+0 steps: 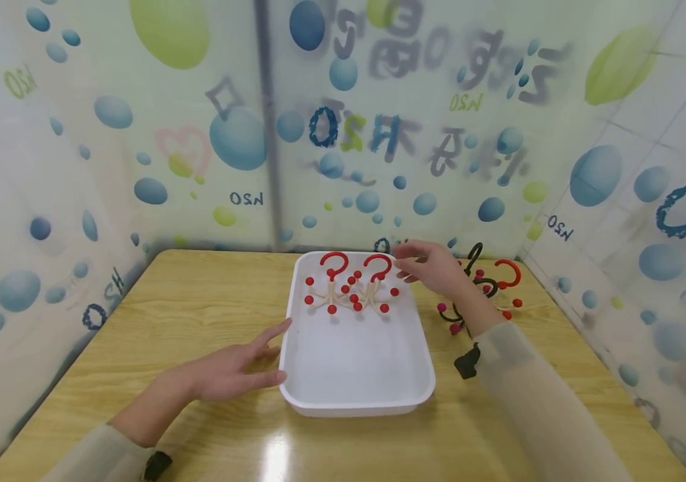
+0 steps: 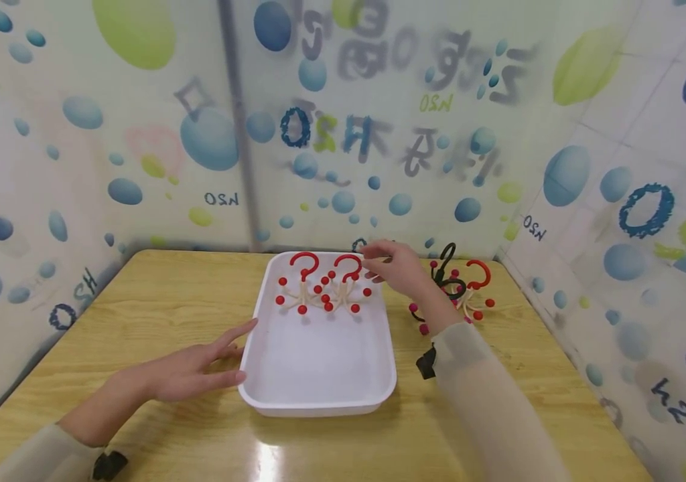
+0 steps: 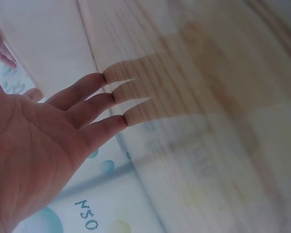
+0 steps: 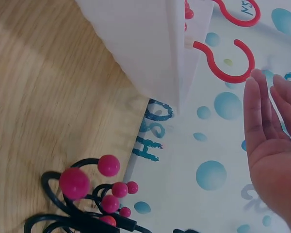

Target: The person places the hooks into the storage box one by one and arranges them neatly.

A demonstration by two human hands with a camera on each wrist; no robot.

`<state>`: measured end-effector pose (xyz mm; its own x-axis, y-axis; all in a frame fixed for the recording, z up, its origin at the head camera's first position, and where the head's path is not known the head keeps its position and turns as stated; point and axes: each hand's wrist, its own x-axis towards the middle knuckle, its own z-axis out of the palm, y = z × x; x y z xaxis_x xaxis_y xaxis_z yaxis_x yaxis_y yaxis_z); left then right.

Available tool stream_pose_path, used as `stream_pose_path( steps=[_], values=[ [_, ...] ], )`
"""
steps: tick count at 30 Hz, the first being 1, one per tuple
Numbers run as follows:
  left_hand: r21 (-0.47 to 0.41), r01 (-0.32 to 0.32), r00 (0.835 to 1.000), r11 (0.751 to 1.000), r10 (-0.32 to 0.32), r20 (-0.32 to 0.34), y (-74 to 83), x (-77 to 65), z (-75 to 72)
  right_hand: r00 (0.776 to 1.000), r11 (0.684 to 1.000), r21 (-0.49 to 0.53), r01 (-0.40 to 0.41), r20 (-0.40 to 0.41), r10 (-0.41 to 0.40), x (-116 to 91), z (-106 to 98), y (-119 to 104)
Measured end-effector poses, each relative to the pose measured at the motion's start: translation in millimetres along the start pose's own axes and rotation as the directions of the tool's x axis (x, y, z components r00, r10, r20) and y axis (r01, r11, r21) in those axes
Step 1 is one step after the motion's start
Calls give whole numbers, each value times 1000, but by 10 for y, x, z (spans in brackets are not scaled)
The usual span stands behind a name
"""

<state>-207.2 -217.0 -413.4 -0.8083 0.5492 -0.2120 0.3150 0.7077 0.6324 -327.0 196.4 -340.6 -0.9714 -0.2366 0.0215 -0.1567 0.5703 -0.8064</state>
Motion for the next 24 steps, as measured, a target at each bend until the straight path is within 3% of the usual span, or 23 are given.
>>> stream_pose_path(
  steps=[10, 24],
  values=[
    [2, 1, 1000, 1000, -1, -4, -10, 3, 11, 1000, 1000, -30, 7, -28, -8, -424, -171, 57],
    [4, -5, 1000, 1000, 5, -7, -2, 2, 8, 1000, 1000, -23, -10, 0, 10, -1016, -361, 378]
  ],
)
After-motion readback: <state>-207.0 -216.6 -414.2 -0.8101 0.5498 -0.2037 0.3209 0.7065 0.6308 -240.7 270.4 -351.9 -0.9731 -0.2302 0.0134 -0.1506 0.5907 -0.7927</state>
